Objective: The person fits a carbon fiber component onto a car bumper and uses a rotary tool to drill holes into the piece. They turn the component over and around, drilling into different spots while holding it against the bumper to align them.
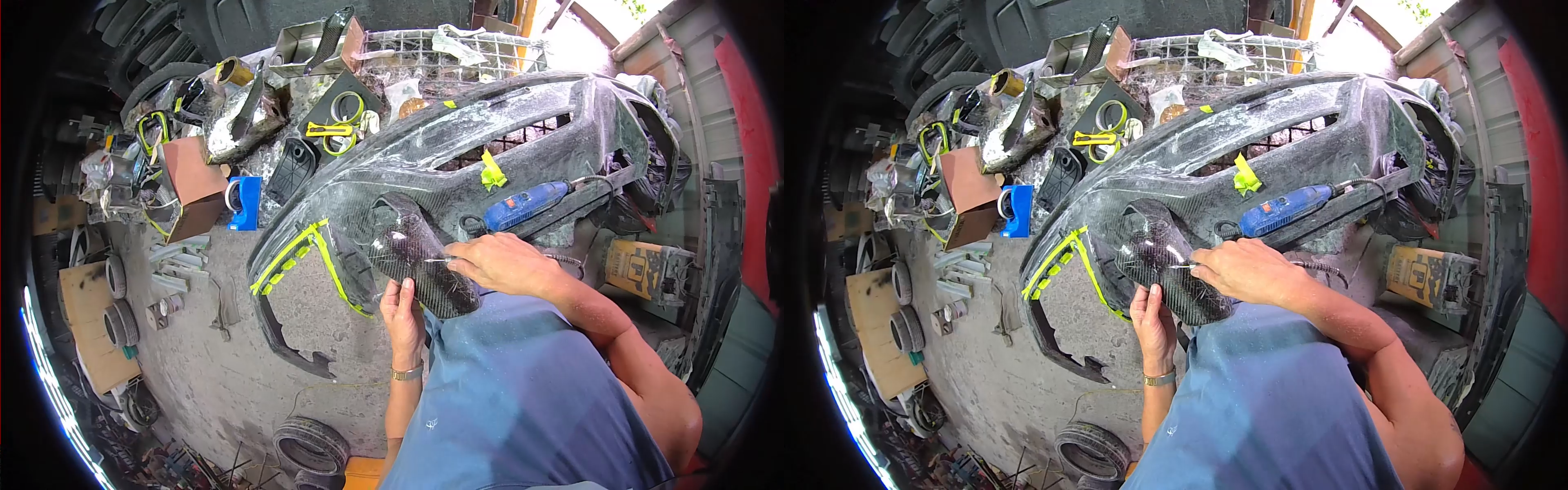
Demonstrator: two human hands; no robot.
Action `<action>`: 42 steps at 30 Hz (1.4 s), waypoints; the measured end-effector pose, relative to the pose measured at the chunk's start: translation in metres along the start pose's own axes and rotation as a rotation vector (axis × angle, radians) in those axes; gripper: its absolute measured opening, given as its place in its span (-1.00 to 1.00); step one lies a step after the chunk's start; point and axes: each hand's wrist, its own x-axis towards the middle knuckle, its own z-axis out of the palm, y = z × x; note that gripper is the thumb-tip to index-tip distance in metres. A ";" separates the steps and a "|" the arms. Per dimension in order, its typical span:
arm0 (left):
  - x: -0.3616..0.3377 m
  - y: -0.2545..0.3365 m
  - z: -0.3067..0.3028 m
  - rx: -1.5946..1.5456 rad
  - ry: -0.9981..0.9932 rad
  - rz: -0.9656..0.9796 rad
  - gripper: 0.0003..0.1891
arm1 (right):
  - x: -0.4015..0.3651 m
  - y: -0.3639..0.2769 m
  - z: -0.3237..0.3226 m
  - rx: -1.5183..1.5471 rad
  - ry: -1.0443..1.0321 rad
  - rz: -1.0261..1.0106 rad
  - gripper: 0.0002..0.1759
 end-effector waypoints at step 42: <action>-0.020 0.018 0.017 1.258 -0.162 0.746 -0.74 | -0.012 0.021 -0.024 0.533 -0.019 0.044 -0.58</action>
